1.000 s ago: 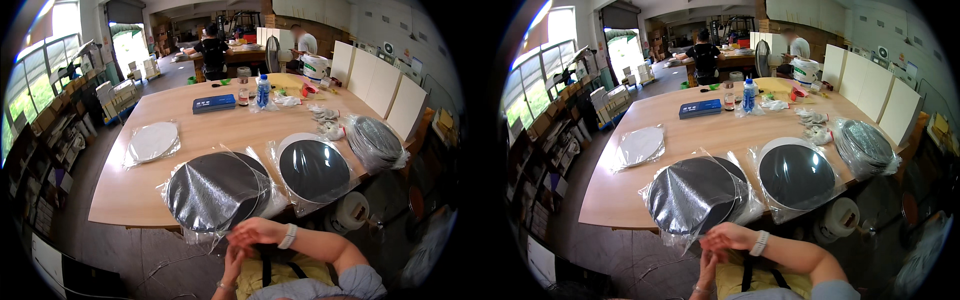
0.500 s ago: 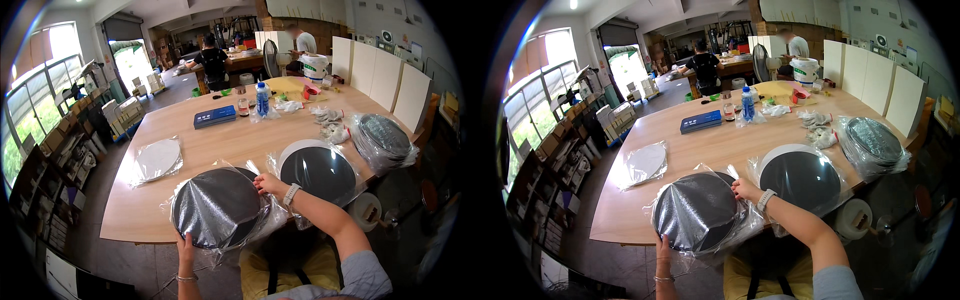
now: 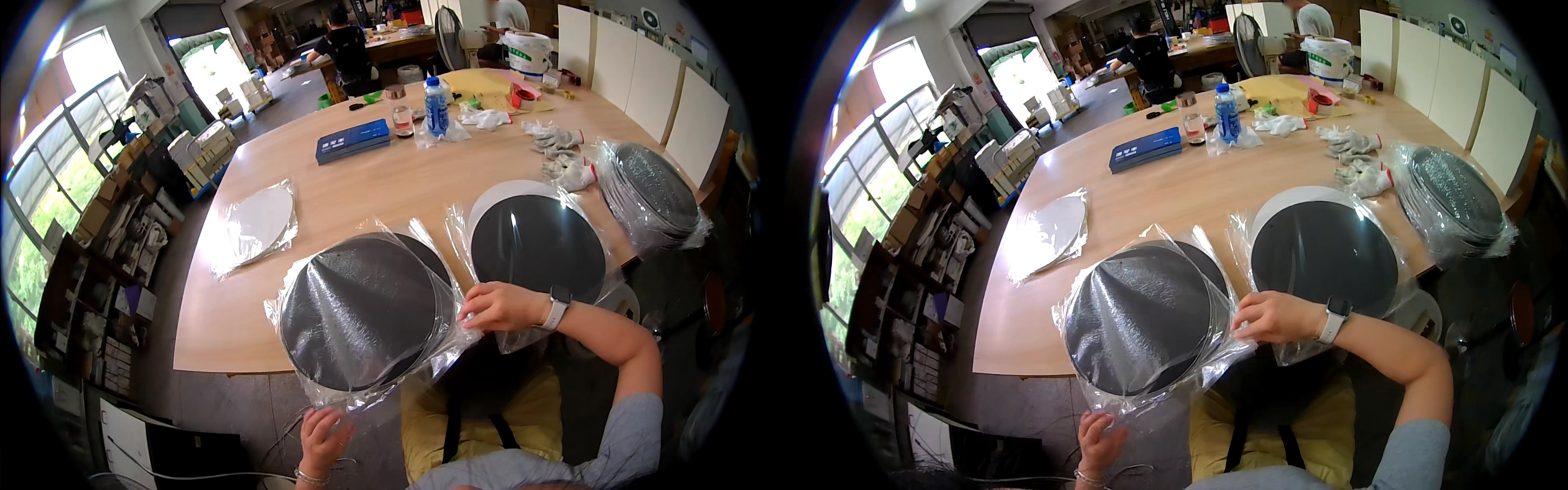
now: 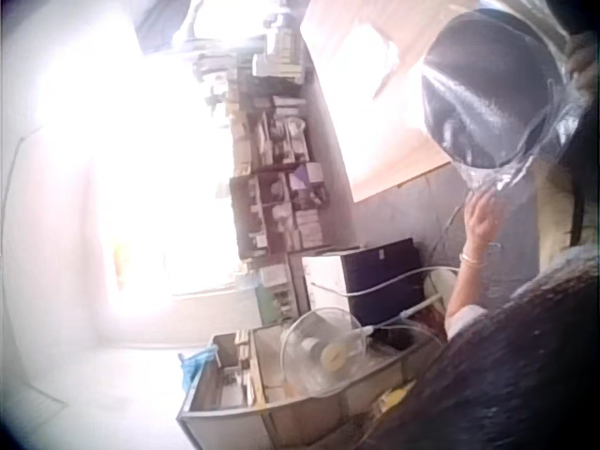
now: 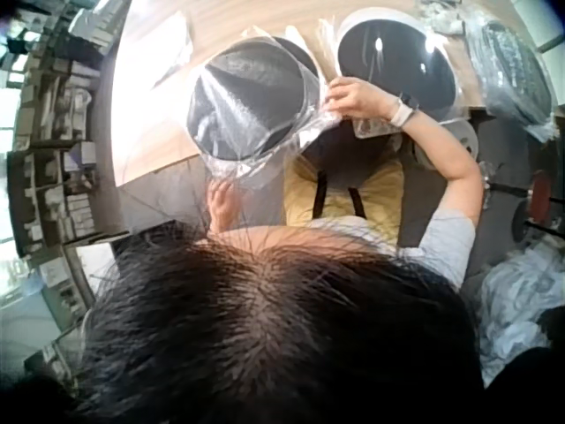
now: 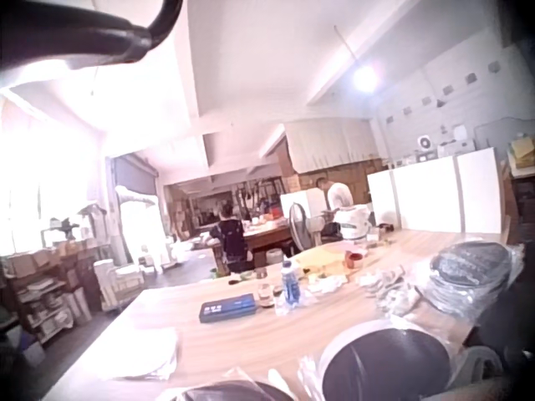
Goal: The person wraps circular objects in clear plastic film. They pick up a white circular disc, place it on a black circular base, and wrap the pair in plastic. The person repeats this process for multiple units, stacking the wrapped items on the table.
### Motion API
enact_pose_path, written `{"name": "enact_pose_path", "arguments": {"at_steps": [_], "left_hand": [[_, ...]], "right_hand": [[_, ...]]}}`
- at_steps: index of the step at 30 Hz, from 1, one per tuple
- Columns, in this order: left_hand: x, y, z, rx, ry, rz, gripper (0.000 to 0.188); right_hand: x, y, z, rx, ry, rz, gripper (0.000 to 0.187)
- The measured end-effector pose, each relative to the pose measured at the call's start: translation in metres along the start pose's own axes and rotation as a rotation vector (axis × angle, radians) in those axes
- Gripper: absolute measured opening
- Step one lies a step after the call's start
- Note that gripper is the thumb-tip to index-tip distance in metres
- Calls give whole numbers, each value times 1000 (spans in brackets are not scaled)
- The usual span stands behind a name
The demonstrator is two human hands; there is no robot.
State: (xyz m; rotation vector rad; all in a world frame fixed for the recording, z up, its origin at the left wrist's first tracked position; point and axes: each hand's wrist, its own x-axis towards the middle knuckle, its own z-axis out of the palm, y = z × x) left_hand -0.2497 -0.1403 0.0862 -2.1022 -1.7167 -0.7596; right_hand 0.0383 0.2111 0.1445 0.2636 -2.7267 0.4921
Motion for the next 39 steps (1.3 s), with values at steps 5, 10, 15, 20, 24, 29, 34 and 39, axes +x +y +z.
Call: {"name": "enact_pose_path", "arguments": {"at_steps": [5,10,15,20,24,29,34,39], "left_hand": [[-10,9,-8,-55,121,-122,16],[3,14,-16,-32,97,-165,9],[-7,8,-4,-173,156,-378,13],[1,16,6,-364,211,-887,22],[-9,15,19,-526,252,-1122,27],[-9,17,37,-704,302,-1256,27],[-13,13,59,-762,385,-1288,27],[-22,7,60,-1029,221,-1317,17]], "right_hand": [[-7,12,1,221,111,111,19],[-3,15,2,224,153,76,14],[-9,15,4,424,137,425,11],[3,11,13,387,228,628,24],[13,10,25,155,219,783,26],[18,12,39,-72,219,777,22],[21,9,45,-222,200,736,20],[19,7,50,-226,239,759,20]]}}
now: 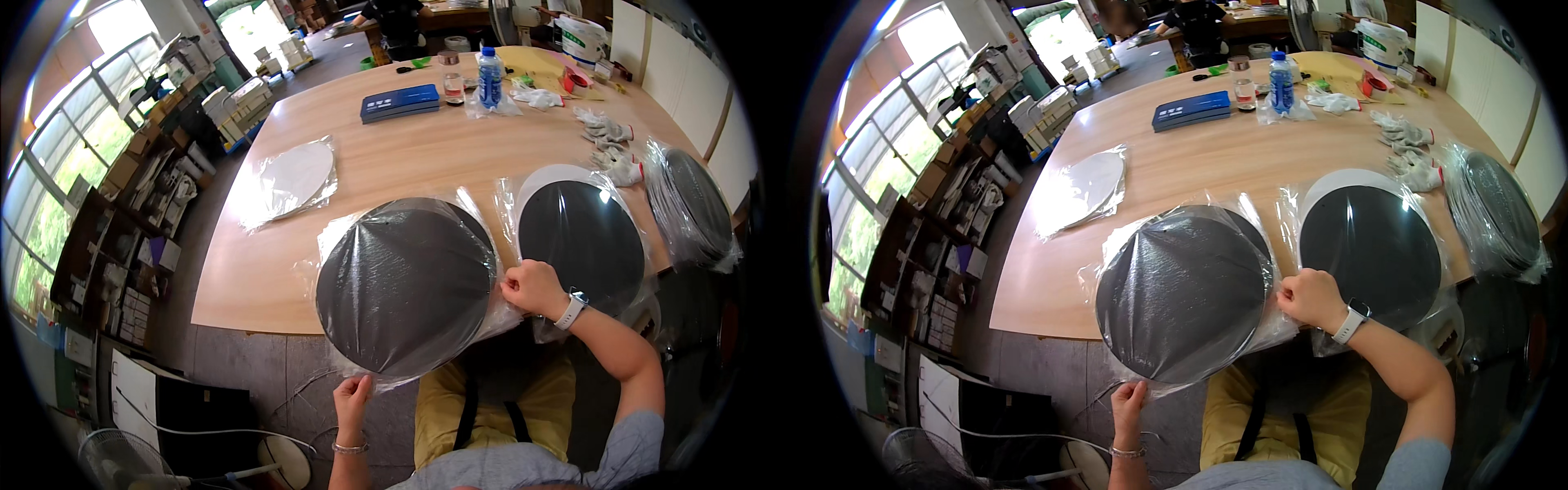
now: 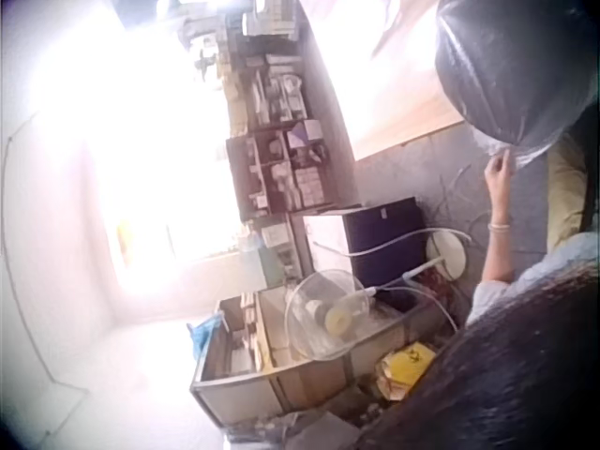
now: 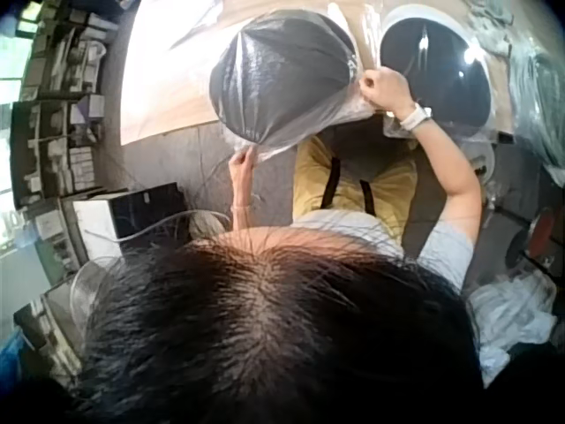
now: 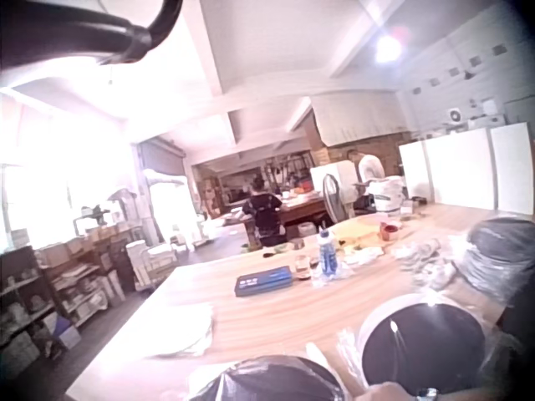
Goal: The person wraps circular objects in clear plastic film. They pick up a white circular disc, place it on a black circular base, and wrap the pair in plastic. The person repeats this process for multiple units, stacking the wrapped items on the table.
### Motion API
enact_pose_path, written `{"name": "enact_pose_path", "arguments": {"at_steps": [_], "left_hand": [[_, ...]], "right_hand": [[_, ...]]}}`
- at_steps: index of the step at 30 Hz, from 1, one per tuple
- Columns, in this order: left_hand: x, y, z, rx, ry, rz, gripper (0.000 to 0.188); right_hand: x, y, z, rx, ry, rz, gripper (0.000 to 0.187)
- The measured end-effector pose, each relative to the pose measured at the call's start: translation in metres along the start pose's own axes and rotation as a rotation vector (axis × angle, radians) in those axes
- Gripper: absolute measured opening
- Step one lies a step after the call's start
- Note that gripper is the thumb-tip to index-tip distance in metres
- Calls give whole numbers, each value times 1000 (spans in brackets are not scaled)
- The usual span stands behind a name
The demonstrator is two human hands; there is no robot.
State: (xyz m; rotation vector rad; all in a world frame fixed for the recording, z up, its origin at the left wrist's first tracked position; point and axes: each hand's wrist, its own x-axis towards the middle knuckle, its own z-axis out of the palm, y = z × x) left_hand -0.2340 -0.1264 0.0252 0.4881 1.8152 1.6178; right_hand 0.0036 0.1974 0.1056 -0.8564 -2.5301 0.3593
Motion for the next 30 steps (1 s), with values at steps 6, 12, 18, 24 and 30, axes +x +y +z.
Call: {"name": "enact_pose_path", "arguments": {"at_steps": [6,12,18,24,30], "left_hand": [[-20,1,-6,-688,-155,-146,13],[-43,-1,-6,-943,-260,72,14],[-62,5,0,-692,-346,235,15],[-54,32,53,-491,-670,439,13],[-29,94,208,-319,-737,179,16]], "right_hand": [[-3,-26,-29,88,357,-218,11],[-110,-81,-1,1548,-796,711,46],[-92,-120,25,1667,-282,727,24],[-132,-93,-33,1387,142,436,21],[-157,7,-106,1056,494,435,21]]}}
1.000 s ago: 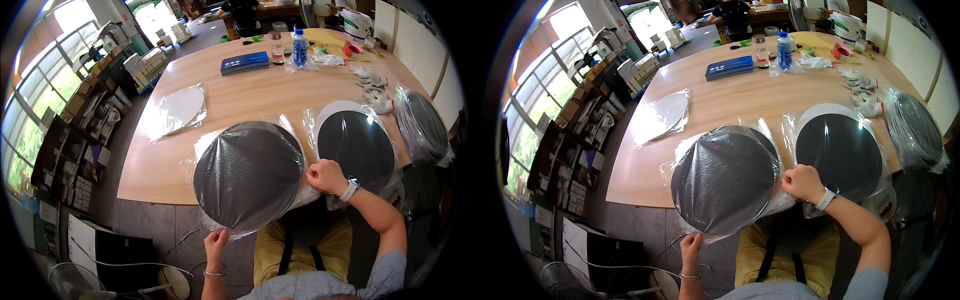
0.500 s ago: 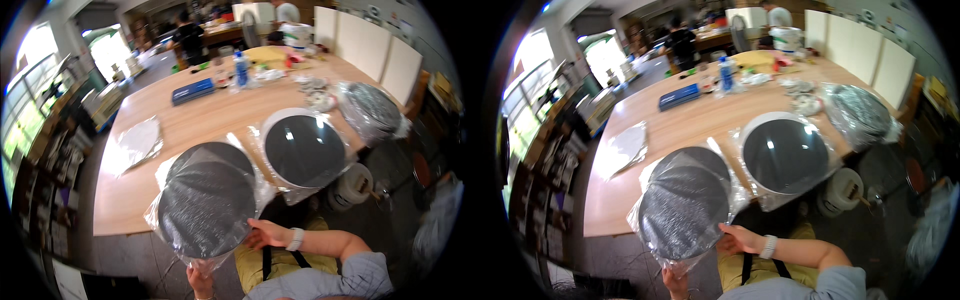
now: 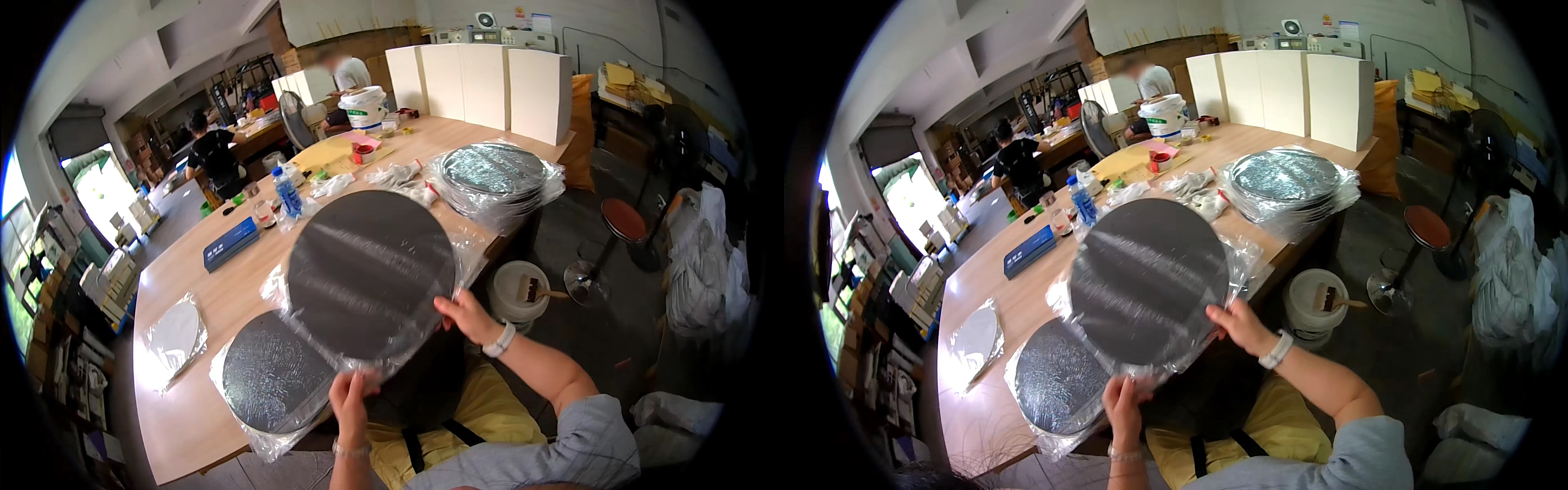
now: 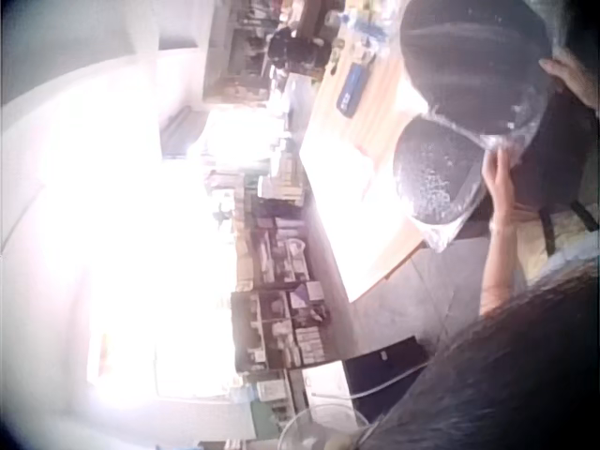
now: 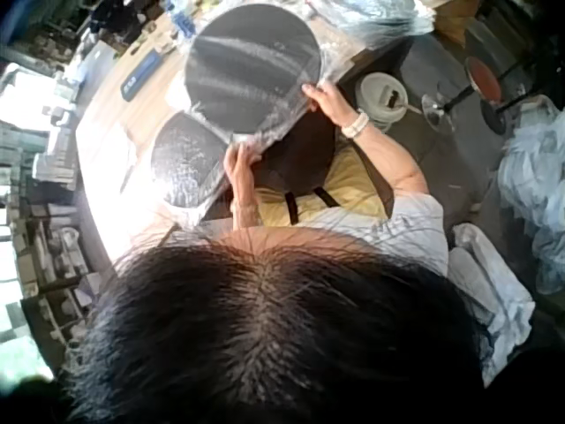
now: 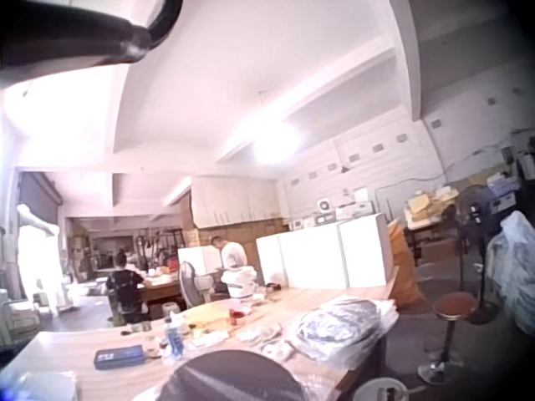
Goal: The person wraps circular objects in clear plastic film. They pick up a white circular disc, place it on a black circular base, and wrap the pair in plastic. The person repeats this process for multiple units, stacking the wrapped items on the table.
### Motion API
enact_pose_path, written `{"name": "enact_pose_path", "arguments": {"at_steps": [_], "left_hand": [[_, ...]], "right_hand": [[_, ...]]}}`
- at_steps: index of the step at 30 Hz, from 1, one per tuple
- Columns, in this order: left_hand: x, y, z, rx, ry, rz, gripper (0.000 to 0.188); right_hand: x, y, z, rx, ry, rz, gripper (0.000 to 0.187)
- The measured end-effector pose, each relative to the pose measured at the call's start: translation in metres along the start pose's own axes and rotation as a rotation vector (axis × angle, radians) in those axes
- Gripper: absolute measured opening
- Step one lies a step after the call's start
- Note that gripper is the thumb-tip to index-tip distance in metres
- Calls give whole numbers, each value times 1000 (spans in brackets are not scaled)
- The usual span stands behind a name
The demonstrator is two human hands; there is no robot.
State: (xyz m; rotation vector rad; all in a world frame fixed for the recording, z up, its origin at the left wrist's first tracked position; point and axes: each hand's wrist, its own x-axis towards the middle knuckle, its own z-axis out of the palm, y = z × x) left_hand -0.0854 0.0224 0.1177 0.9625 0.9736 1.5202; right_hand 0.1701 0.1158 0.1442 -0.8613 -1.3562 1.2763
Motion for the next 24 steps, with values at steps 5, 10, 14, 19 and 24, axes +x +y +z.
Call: {"name": "enact_pose_path", "arguments": {"at_steps": [5,10,14,19,24], "left_hand": [[70,-65,24,543,13,-52,26],[57,-66,32,769,70,25,27],[44,-52,46,881,164,224,24],[28,-21,83,1438,-91,781,39],[60,-50,60,1552,-374,760,14]], "right_hand": [[37,40,-65,-137,79,307,30],[31,50,-79,-320,111,460,51],[4,69,-78,-112,92,525,52],[-10,60,-67,187,-2,570,43],[-11,66,-68,260,-186,691,48]]}}
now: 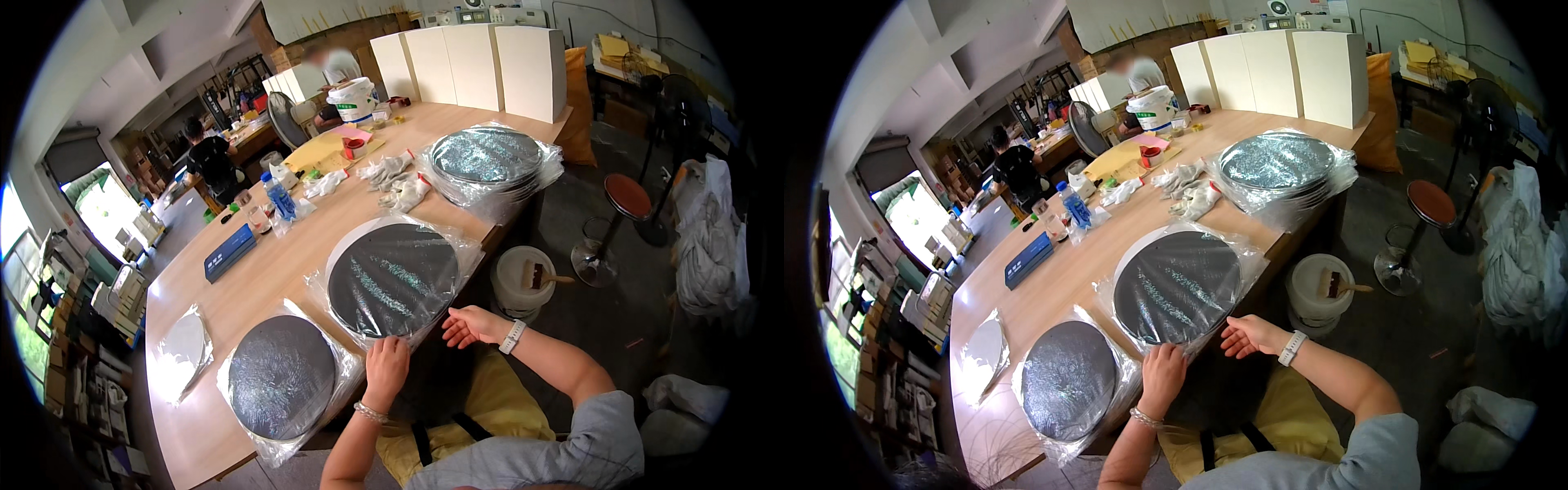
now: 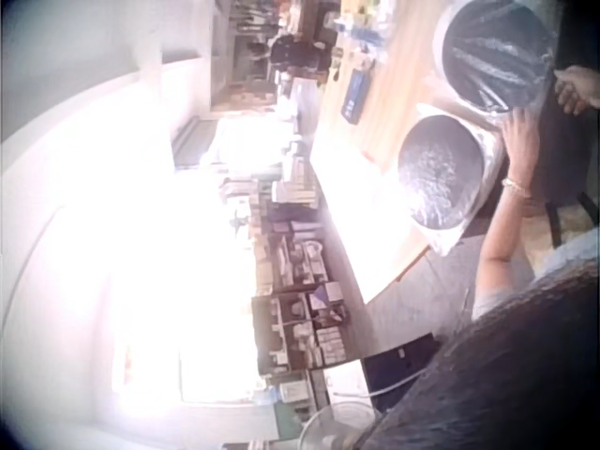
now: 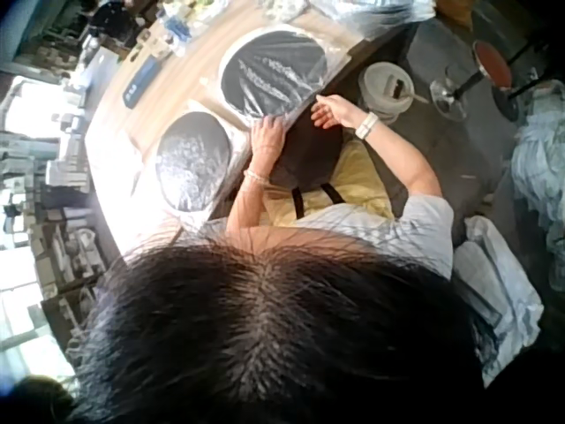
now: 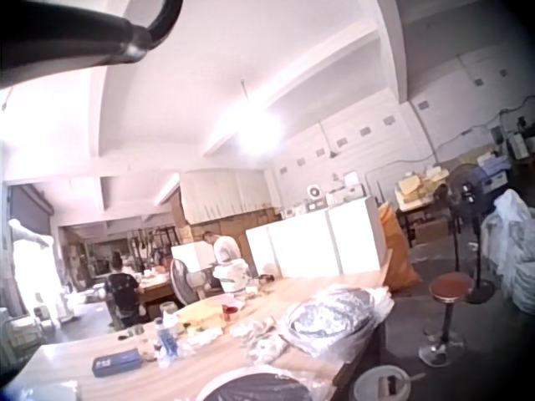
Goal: The person wraps circular objects in clear plastic film. They pick up a white circular disc, place it on a black circular base, and wrap the pair in plastic. The person repeats this process for multiple units, stacking the wrapped items on the table.
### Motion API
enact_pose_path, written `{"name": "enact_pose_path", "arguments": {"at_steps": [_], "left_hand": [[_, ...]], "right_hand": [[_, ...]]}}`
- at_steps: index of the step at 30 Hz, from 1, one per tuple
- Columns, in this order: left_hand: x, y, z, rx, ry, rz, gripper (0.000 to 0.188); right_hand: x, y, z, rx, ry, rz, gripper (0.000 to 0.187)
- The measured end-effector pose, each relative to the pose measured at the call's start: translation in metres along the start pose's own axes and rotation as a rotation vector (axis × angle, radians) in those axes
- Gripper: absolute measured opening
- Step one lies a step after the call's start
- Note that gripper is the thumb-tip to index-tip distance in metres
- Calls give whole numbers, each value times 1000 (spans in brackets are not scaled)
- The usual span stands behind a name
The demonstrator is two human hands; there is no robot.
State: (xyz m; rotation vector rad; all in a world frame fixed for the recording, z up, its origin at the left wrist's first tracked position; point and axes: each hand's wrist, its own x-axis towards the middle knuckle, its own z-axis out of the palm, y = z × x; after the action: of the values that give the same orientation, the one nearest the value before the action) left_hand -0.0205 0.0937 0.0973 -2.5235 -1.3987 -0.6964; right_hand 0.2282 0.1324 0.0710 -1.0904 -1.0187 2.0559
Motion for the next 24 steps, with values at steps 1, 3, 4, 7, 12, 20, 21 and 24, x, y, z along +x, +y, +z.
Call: {"name": "enact_pose_path", "arguments": {"at_steps": [1,3,4,7,12,20,21,24], "left_hand": [[3,-5,-4,-14,-11,34,12],[16,-14,-18,-51,-34,109,9],[23,-20,-24,-65,23,101,5],[50,-21,-49,-95,100,98,3],[58,10,-50,-15,384,177,12],[24,32,34,36,58,-117,52],[25,28,39,19,41,-119,50],[29,15,43,5,43,-113,37]], "right_hand": [[1,-2,2,36,-12,16,50],[-2,-9,9,109,-26,46,55],[4,-12,12,157,-22,33,61],[16,-32,18,395,31,-65,61],[47,-56,0,391,306,-219,21],[-3,-142,45,137,360,-558,20],[-17,-155,44,111,377,-610,20],[-46,-190,14,228,318,-745,16]]}}
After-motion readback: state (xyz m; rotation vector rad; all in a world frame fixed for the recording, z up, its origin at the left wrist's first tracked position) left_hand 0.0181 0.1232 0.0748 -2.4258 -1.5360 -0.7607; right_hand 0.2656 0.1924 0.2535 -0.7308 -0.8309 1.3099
